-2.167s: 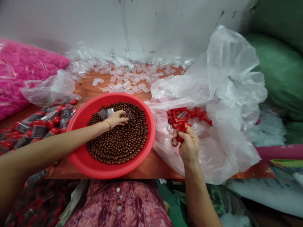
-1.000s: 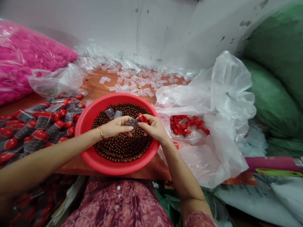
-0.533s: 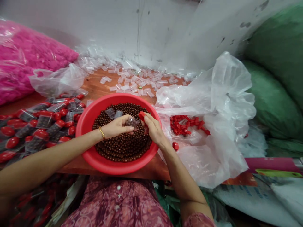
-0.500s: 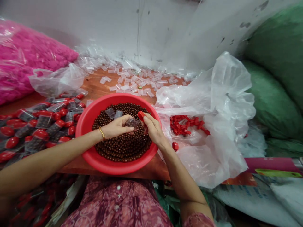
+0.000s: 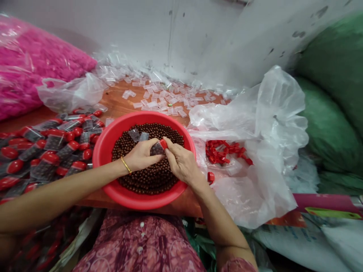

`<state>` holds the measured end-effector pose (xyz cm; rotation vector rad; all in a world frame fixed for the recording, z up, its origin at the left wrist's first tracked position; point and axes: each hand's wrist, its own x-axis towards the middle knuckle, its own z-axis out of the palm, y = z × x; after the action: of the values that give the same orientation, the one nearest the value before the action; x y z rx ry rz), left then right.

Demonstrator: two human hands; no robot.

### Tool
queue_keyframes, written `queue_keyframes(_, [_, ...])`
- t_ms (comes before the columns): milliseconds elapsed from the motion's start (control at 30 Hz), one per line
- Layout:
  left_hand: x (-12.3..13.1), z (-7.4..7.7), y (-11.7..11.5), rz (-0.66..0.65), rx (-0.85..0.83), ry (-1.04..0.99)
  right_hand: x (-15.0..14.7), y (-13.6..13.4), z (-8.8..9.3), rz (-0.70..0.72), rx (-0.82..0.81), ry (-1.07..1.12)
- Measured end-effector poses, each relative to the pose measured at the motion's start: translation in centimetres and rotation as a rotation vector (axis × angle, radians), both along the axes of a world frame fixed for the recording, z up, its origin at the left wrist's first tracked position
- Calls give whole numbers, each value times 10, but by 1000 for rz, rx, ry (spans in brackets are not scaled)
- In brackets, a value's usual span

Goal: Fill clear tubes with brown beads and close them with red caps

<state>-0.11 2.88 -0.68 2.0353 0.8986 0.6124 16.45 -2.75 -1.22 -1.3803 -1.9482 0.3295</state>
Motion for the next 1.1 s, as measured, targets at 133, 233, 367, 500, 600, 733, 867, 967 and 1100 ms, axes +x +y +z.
queue_keyframes(133, [0, -1, -2, -4, 62, 69, -4, -4, -6, 9, -23, -51])
queue_keyframes(233, [1, -2, -4, 11, 51, 61, -6, -6, -4, 9, -90, 45])
queue_keyframes(367, [3, 3, -5, -32, 32, 23, 0, -6, 7, -44, -129, 236])
queue_keyframes(500, [2, 10, -5, -132, 97, 178, -3, 4, 10, -147, -80, 401])
queue_keyframes(600, [1, 11, -5, -193, 178, 299, -18, 16, 5, -117, -197, 644])
queue_keyframes(733, [1, 7, -8, -229, 270, 383, -36, 25, 2, 16, -449, 767])
queue_keyframes(867, [-1, 7, -13, -249, 329, 463, -37, 22, -3, 97, -527, 640])
queue_keyframes(967, [-4, 6, -15, -321, 348, 527, -36, 19, -10, 164, -461, 566])
queue_keyframes(1100, [0, 5, -10, -255, 420, 535, -41, 22, -3, 153, -491, 661])
